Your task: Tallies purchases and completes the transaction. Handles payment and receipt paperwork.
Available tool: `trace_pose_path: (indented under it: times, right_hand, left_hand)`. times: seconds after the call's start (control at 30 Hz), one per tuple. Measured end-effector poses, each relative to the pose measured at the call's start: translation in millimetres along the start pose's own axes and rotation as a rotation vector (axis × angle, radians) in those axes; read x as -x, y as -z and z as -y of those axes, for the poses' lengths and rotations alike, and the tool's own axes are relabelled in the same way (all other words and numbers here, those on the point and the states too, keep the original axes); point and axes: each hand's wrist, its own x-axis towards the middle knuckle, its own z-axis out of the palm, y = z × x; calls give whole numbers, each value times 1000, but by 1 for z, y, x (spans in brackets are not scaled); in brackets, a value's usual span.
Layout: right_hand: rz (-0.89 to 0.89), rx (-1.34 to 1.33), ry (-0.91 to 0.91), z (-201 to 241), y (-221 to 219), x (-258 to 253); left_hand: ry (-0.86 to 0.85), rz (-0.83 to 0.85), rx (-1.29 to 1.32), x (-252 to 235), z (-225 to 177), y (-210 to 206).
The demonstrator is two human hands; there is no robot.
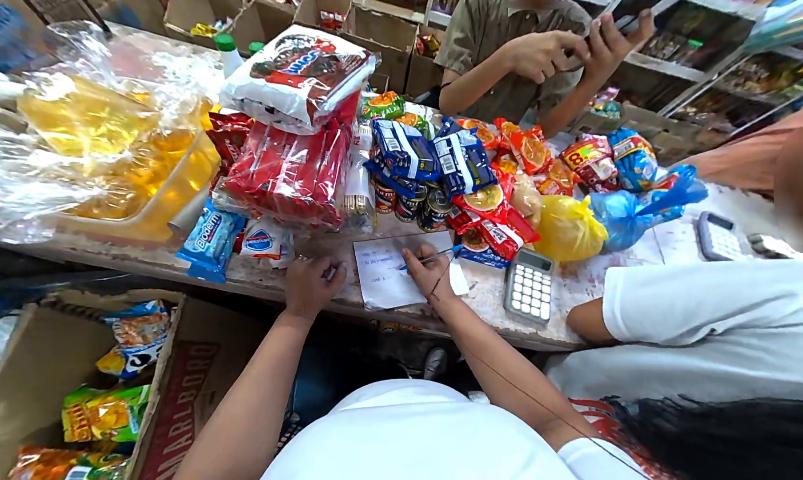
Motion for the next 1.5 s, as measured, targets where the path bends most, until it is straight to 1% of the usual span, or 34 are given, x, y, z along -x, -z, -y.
trace_pose_path:
  times: [0.07, 0.1, 0.17, 0.33, 0.47, 0.57, 0.7, 0.8, 0.87, 1.0, 1.2, 1.4, 1.5]
  right_hand:
    - [9, 9, 26, -2, -1, 0]
    - [18, 18, 21, -1, -1, 0]
    - [45, 39, 9, 1, 1, 0]
    - [90, 89, -27, 6, 1, 0]
    - [103, 150, 7, 3, 2, -1]
    - [82, 159, 6, 3, 2, -1]
    - [61, 177, 50, -1, 0, 2]
    - [90, 233, -10, 6, 1, 0]
    - [98, 209, -54, 7, 3, -1]
    - [91, 159, -4, 2, 4, -1]
    - [110, 119, -45, 3, 6, -5]
    - [93, 109, 10, -3, 5, -3]
    - [119, 124, -13, -1, 7, -6]
  left_hand:
    - [-61, -152, -86, 7, 1, -5]
    - [-87, -191, -101, 8, 2, -6]
    - [-108, -218, -102, 8, 2, -7]
    - [-120, -236, -72, 9, 3, -8]
    - [-132, -249, -78, 8, 2, -8]
    - [-139, -257, -81, 8, 3, -9]
    - [-146, -256, -83, 9, 3, -9]
    - [-152, -266, -95, 8, 3, -9]
    - [-152, -265, -100, 9, 3, -9]
    - [-143, -254, -91, 8, 4, -10]
    - [-145, -253, -102, 7, 3, -10]
    - [-136, -247, -104, 7, 1, -9]
    - [-141, -267, -113, 5, 1, -10]
